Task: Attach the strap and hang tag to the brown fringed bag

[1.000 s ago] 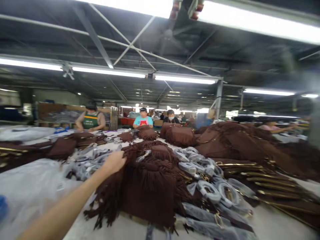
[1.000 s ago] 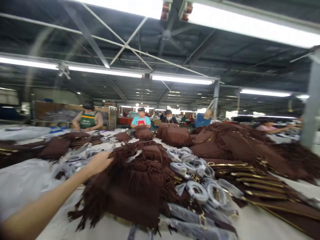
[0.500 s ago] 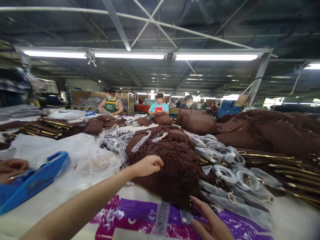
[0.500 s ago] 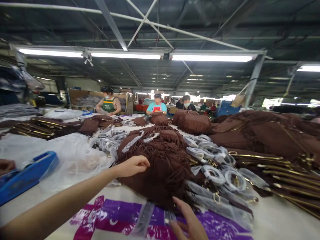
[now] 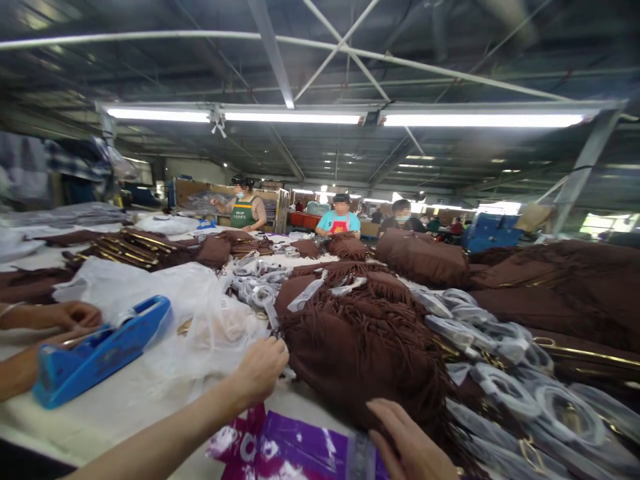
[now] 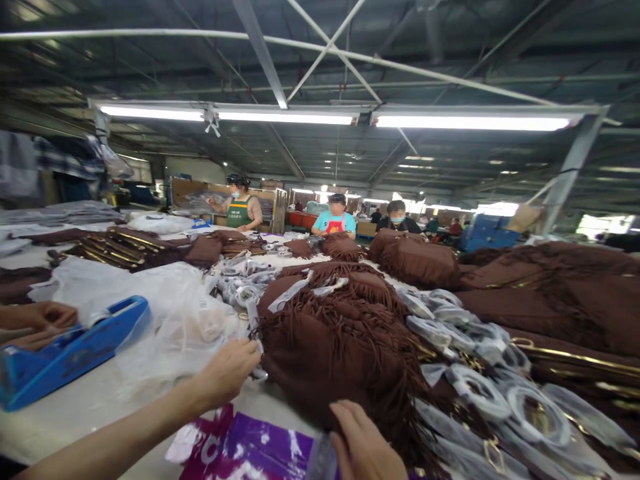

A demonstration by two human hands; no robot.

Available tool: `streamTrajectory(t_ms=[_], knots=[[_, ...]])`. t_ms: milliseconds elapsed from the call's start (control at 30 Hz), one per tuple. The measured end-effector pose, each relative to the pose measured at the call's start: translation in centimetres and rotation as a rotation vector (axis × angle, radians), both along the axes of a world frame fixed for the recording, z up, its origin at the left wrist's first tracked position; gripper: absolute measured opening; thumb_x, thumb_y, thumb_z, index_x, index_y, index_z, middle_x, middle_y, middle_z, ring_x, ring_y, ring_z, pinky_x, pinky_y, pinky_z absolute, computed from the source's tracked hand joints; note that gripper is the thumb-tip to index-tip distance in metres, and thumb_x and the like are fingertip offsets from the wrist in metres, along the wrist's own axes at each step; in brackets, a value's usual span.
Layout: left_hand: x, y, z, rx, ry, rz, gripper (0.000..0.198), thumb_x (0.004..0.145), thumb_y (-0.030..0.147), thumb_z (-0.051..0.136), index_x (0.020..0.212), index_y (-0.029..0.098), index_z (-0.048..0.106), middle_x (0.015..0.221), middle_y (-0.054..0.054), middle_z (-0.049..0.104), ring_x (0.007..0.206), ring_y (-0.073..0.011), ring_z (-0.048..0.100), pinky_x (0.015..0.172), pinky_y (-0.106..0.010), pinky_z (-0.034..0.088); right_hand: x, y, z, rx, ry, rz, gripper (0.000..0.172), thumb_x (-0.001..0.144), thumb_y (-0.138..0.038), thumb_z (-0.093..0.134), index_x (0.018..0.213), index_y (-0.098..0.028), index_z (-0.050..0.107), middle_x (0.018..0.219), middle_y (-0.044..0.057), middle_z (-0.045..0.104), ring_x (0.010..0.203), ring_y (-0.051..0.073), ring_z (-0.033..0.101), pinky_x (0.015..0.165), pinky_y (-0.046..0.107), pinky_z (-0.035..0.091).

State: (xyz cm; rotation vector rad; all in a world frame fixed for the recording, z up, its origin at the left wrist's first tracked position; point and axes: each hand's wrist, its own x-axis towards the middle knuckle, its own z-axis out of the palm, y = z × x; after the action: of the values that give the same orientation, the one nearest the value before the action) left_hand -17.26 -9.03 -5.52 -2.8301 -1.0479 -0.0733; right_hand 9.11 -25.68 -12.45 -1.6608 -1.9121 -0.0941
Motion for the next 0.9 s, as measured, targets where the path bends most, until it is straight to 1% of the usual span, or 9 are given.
streamTrajectory(t_ms=[100,200,367,400,467,533,633,733,900], knots=[[0.4,-0.6,2.0,0.018,-0.006,0.032,0.032,0.084,-0.001,0.038,0.099,0.013,0.063,0.102,-0.015,0.066,0.094,-0.0288,0.062,0.08,-0.041,0.049,-5.3,3.4,1.8,0.053,0.235,0.112,0.052,0.084,-0.012,0.046,0.136,-0.016,0.05,0.125,0.012,0.064,0.079,0.017,0.07,0.084,0.029,0.057],[0.9,-1.9,3.6,-0.014,-0.038,0.013,0.028,0.087,0.003,0.041,0.099,0.015,0.063,0.096,-0.012,0.069,0.089,-0.027,0.065,0.076,-0.037,0.05,-9.7,6.6,2.9,0.098,0.41,0.151,0.062,0.076,-0.009,0.049,0.138,-0.017,0.047,0.126,0.011,0.063,0.078,0.018,0.068,0.085,0.033,0.055],[-0.6,-3.3,4.9,-0.267,-0.31,-0.113,0.013,0.092,0.02,0.049,0.092,0.018,0.062,0.092,-0.004,0.069,0.086,-0.0216,0.064,0.077,-0.032,0.048,-12.0,8.0,4.4,0.162,0.509,0.223,0.029,0.082,-0.009,0.044,0.099,-0.023,0.063,0.096,0.004,0.067,0.09,0.02,0.064,0.081,0.027,0.049],[-1.2,-3.2,4.7,-0.356,-0.375,-0.178,0.01,0.091,0.024,0.054,0.096,0.019,0.061,0.094,-0.003,0.068,0.087,-0.0204,0.063,0.078,-0.03,0.048,-11.7,7.6,4.6,0.17,0.525,0.247,0.024,0.086,-0.011,0.044,0.094,-0.023,0.062,0.095,0.004,0.065,0.091,0.019,0.064,0.081,0.027,0.048],[-2.0,-2.6,3.5,-0.45,-0.486,-0.339,0.038,0.083,0.033,0.068,0.116,0.02,0.054,0.11,-0.004,0.065,0.098,-0.021,0.06,0.084,-0.029,0.048,-11.1,6.8,4.5,0.176,0.584,0.272,0.016,0.091,-0.02,0.046,0.09,-0.023,0.062,0.1,0.004,0.062,0.089,0.019,0.062,0.079,0.025,0.048],[-2.0,-1.9,1.4,-0.345,-0.522,-0.417,0.068,0.077,0.037,0.076,0.132,0.021,0.042,0.128,-0.01,0.056,0.112,-0.0255,0.054,0.094,-0.034,0.046,-10.7,5.9,4.0,0.169,0.711,0.248,0.017,0.094,-0.032,0.049,0.089,-0.022,0.063,0.098,0.004,0.06,0.075,0.016,0.06,0.068,0.024,0.047],[-0.2,-1.8,-1.8,-0.025,-0.384,-0.354,0.038,0.088,0.029,0.065,0.122,0.019,0.05,0.116,-0.011,0.06,0.104,-0.0274,0.056,0.09,-0.04,0.045,-10.8,5.0,2.8,0.085,0.989,0.233,0.035,0.095,-0.052,0.049,0.095,-0.02,0.062,0.069,-0.003,0.05,0.048,0.01,0.041,0.046,0.023,0.034],[1.4,-2.4,-3.0,0.162,-0.214,-0.379,0.003,0.093,0.019,0.055,0.096,0.02,0.057,0.089,-0.004,0.063,0.081,-0.0235,0.057,0.072,-0.035,0.044,-11.1,4.2,2.0,-0.046,1.171,0.252,0.048,0.092,-0.064,0.048,0.097,-0.017,0.06,0.051,-0.01,0.037,0.041,0.008,0.028,0.041,0.022,0.021],[0.2,-0.4,-3.4,0.33,-0.309,-0.433,0.027,0.083,-0.002,0.049,0.094,0.021,0.059,0.087,-0.002,0.064,0.077,-0.0201,0.058,0.066,-0.029,0.042,-7.8,1.5,1.5,0.099,1.118,0.024,0.054,0.087,-0.069,0.051,0.078,-0.017,0.062,0.049,-0.009,0.034,0.045,0.009,0.03,0.045,0.023,0.024]])
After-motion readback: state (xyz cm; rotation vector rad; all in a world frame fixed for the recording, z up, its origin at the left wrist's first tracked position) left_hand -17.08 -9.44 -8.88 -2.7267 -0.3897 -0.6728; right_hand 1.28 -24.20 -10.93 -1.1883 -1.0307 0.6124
